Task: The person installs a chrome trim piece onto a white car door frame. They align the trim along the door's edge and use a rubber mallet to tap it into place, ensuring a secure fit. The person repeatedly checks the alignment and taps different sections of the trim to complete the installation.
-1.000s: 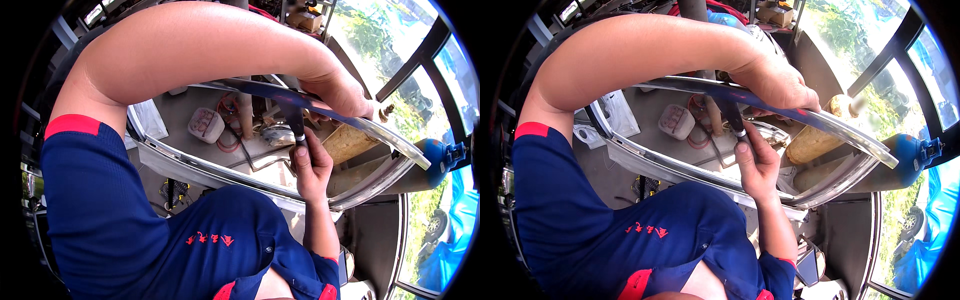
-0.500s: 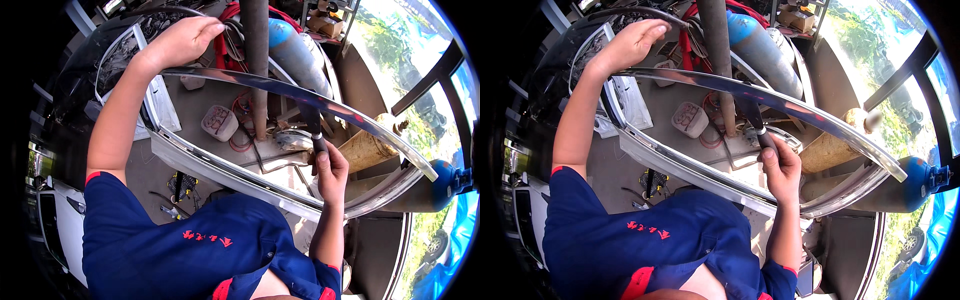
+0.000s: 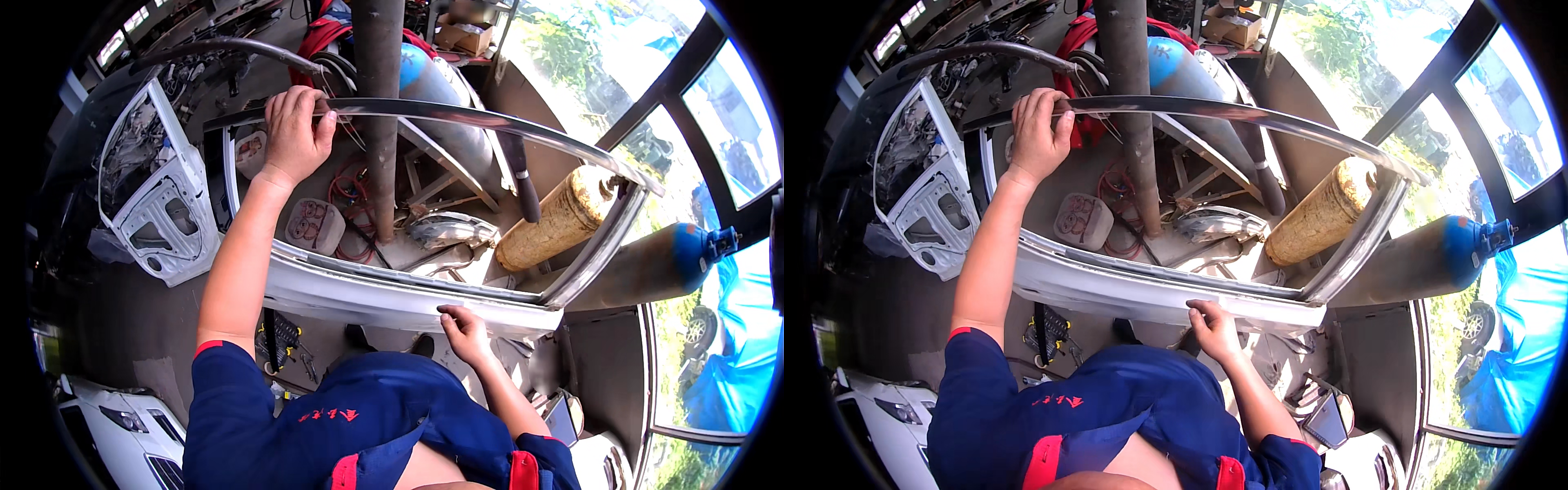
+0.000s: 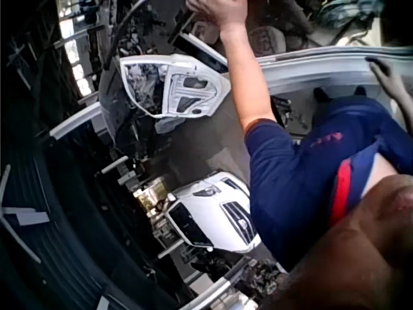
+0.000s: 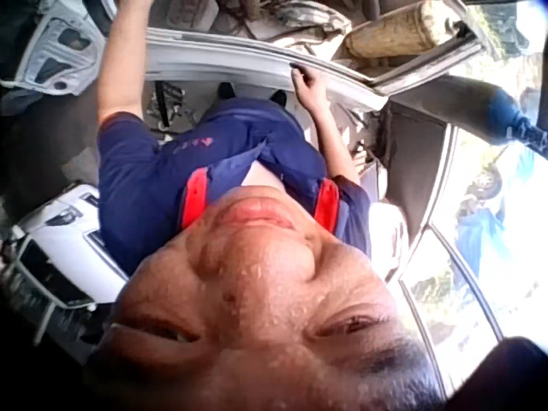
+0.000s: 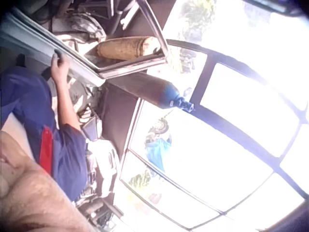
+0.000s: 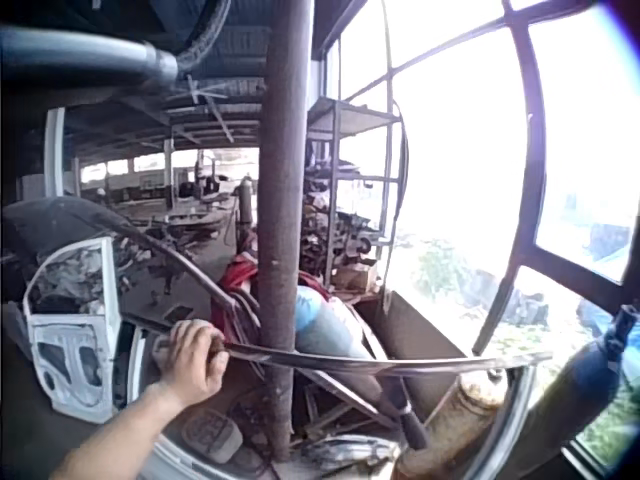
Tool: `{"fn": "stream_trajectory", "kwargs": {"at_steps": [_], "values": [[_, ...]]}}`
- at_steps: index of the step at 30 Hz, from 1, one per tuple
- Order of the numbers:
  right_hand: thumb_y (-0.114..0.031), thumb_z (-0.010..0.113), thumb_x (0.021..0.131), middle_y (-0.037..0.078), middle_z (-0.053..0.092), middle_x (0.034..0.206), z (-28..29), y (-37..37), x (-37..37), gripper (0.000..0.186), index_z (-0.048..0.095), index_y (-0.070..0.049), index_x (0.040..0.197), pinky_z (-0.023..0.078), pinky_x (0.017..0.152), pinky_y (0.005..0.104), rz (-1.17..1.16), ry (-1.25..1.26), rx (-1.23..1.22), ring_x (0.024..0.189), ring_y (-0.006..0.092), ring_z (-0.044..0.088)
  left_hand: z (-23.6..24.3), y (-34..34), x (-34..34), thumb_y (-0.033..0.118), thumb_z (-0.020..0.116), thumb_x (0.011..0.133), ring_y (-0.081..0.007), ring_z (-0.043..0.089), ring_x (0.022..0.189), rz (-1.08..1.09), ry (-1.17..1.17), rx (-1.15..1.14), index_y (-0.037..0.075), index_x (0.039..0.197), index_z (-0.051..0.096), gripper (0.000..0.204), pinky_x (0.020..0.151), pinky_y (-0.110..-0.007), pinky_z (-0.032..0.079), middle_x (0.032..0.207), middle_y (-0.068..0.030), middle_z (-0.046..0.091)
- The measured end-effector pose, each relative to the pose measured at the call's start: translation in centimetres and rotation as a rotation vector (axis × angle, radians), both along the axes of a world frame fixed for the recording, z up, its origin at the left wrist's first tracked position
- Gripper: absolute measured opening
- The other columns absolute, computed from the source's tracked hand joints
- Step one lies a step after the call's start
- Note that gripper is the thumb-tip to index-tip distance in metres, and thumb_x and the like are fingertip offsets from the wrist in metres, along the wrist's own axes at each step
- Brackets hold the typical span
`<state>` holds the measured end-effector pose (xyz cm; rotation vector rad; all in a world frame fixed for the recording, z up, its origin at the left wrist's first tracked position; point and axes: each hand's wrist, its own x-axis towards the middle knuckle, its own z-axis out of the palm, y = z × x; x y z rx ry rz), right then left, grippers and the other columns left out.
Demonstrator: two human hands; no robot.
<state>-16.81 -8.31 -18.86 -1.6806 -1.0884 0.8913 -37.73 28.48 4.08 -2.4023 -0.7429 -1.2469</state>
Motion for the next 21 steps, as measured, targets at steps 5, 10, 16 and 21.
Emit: {"fn": "stream_trajectory", "kwargs": {"at_steps": [5, 10, 16, 21], "values": [[-0.020, 0.065, 0.098, 0.012, 0.073, 0.097, -0.3, -0.9, -3.6, 0.026, 0.072, -0.005, 0.117, 0.055, 0.078, 0.0326, 0.014, -0.135, -0.206, 0.083, 0.0181, 0.068, 0.0, 5.7, 1.8, 0.025, 0.069, 0.087, -0.0366, 0.056, 0.117, 0.061, 0.116, -0.139, 0.004, 0.123, 0.058, 0.043, 0.107, -0.049, 0.040, 0.119, -0.0153, 0.060], [-0.018, 0.065, 0.098, 0.006, 0.071, 0.083, -5.8, -6.2, -4.9, 0.024, 0.073, -0.002, 0.115, 0.052, 0.071, 0.0291, -0.261, -0.015, -0.378, 0.076, 0.0121, 0.064, -3.1, 8.2, 5.3, 0.030, 0.071, 0.082, -0.0371, 0.034, 0.145, 0.147, 0.124, -0.169, 0.005, 0.146, 0.040, 0.075, 0.123, -0.057, 0.020, 0.147, -0.0174, 0.044], [-0.019, 0.064, 0.096, 0.006, 0.073, 0.086, -9.3, -9.7, -6.8, 0.027, 0.074, -0.003, 0.116, 0.054, 0.067, 0.0302, -0.356, 0.178, -0.632, 0.071, 0.0127, 0.066, -4.5, 9.2, 3.4, 0.028, 0.069, 0.082, -0.0360, 0.029, 0.149, 0.027, 0.047, -0.118, 0.008, 0.154, 0.036, 0.082, 0.125, -0.053, 0.017, 0.155, -0.0166, 0.038], [-0.020, 0.064, 0.097, 0.004, 0.068, 0.079, -11.9, -8.5, -6.3, 0.026, 0.072, -0.002, 0.114, 0.051, 0.055, 0.0286, -0.268, 0.203, -0.666, 0.060, 0.0111, 0.061, -11.6, 0.4, -2.6, 0.016, 0.067, 0.080, -0.0353, 0.053, 0.125, -0.391, 0.066, -0.382, 0.001, 0.117, 0.064, 0.039, 0.108, -0.045, 0.044, 0.130, -0.0153, 0.056]]}}
